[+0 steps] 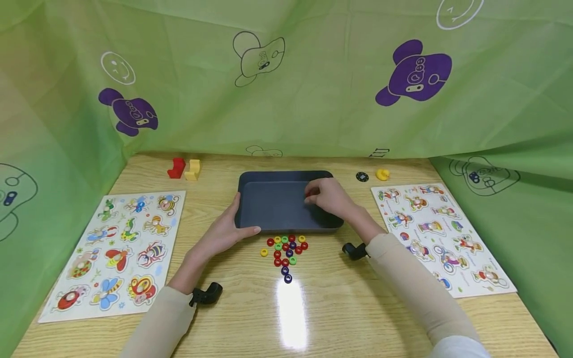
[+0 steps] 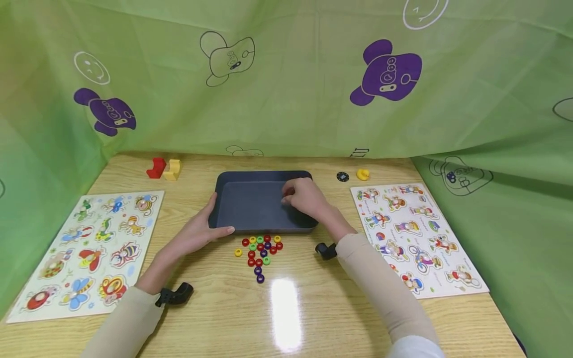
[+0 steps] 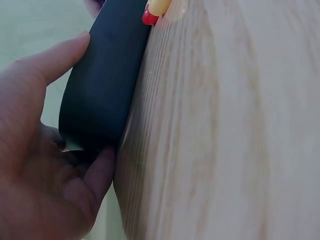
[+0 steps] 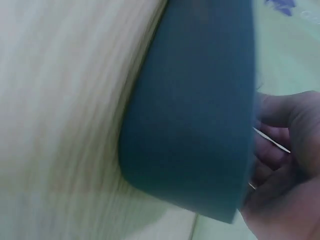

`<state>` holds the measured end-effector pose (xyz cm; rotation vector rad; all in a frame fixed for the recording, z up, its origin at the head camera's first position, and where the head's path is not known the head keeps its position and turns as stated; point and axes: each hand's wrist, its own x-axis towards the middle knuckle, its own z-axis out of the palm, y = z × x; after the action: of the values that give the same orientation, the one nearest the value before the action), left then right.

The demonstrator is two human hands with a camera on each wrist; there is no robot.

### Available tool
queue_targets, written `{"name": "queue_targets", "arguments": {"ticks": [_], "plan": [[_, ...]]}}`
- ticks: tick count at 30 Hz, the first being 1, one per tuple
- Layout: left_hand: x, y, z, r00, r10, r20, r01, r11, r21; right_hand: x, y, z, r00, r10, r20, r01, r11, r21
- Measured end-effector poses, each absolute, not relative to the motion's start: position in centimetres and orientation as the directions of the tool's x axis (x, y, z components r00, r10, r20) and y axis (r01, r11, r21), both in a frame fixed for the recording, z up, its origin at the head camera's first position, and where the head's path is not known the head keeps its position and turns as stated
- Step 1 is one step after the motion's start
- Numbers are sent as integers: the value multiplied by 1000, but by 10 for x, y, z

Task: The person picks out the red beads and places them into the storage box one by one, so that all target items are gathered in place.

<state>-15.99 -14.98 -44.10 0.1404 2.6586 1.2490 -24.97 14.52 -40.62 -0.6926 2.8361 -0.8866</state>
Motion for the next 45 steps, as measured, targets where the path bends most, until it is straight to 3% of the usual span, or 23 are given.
{"name": "queue_targets", "arguments": {"ticks": [6, 10, 23, 35, 45], "plan": [[-160, -148, -441, -975, 170, -146, -2, 643, 766, -215, 150, -392, -906, -423, -13, -268, 596, -757], [-161, -148, -439, -974, 169, -153, -8, 648, 762, -190, 154, -384, -900, -436, -14, -257, 555, -791], [-162, -150, -440, -973, 159, -170, -22, 667, 745, -134, 157, -403, -853, -522, -21, -370, 632, -681], [-162, -149, -439, -973, 165, -165, -14, 665, 747, -131, 142, -420, -876, -481, 28, -431, 755, -494], [-162, -150, -440, -973, 174, -152, 0, 659, 752, -131, 139, -422, -872, -490, 21, -441, 765, -469]]}}
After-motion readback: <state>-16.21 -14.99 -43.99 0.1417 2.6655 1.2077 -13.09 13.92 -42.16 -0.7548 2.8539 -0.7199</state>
